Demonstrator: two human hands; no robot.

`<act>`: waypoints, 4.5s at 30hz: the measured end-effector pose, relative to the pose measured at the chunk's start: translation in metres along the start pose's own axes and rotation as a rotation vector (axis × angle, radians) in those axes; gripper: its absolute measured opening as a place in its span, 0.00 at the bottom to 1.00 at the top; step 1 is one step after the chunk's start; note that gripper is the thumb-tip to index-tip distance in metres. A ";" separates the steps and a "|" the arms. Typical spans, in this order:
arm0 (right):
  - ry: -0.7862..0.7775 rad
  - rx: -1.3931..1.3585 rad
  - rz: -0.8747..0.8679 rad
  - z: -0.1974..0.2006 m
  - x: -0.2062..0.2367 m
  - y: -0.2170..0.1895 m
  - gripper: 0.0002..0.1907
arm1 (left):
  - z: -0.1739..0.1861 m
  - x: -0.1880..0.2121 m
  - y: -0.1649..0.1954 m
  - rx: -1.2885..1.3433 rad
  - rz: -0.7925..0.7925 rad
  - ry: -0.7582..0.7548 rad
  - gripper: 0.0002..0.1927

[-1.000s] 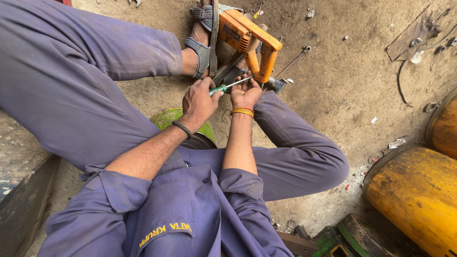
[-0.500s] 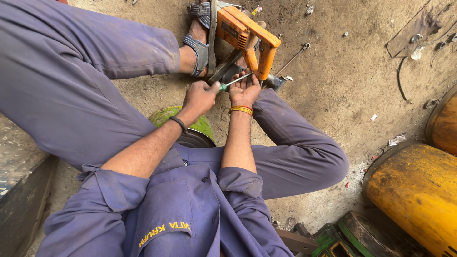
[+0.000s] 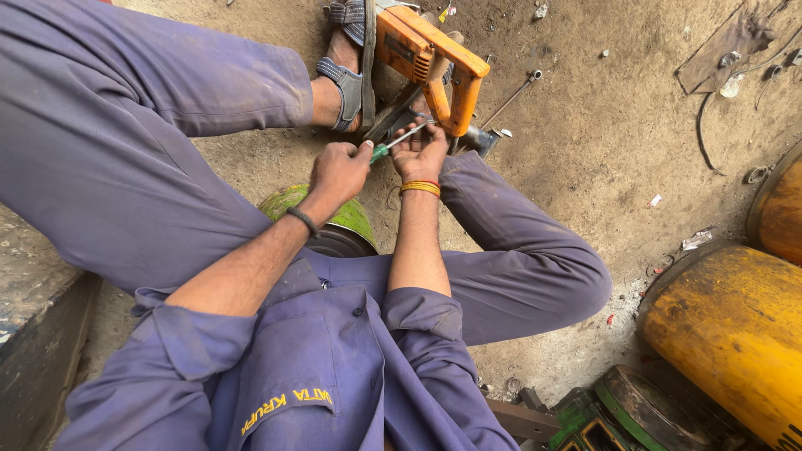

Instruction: The person sits on the ground and uses a screwdriver to tighten screws on a yellow handheld tool. They adjust the tool's position and continue tightening multiple screws throughout the clip.

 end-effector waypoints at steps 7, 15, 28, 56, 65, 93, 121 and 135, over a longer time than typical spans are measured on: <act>-0.108 0.272 -0.030 -0.012 0.006 0.013 0.10 | 0.053 0.016 0.032 -0.260 -0.229 0.237 0.21; -0.421 0.262 -0.043 -0.029 -0.001 0.018 0.16 | 0.027 0.004 0.039 -0.215 -0.236 0.173 0.18; -0.431 0.187 0.024 -0.028 -0.006 0.012 0.14 | -0.002 -0.007 0.017 -0.263 -0.398 0.191 0.19; -0.411 0.165 -0.086 -0.046 0.047 -0.004 0.16 | -0.004 -0.005 0.072 -0.806 -0.553 0.398 0.18; -0.413 0.238 -0.090 -0.038 0.035 -0.001 0.15 | -0.002 -0.043 0.062 -0.469 -0.188 0.124 0.32; -0.392 0.550 0.091 -0.047 0.057 0.005 0.16 | 0.016 0.035 0.074 -0.129 -0.830 0.763 0.11; -0.087 1.992 1.985 -0.028 0.430 -0.138 0.12 | 0.022 0.232 0.272 -0.712 -1.607 -0.562 0.23; -0.413 1.751 1.587 -0.027 0.321 -0.123 0.08 | 0.001 0.339 0.324 -0.373 -1.958 -0.686 0.17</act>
Point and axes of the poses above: each hand's wrist, its own x-axis away from the middle knuckle, its own z-axis out of the back of the hand, y = z × x, the point moved 5 cm from there along -x, towards the middle knuckle, and after that the axes turned 2 degrees about x, right-handed, at the moved point
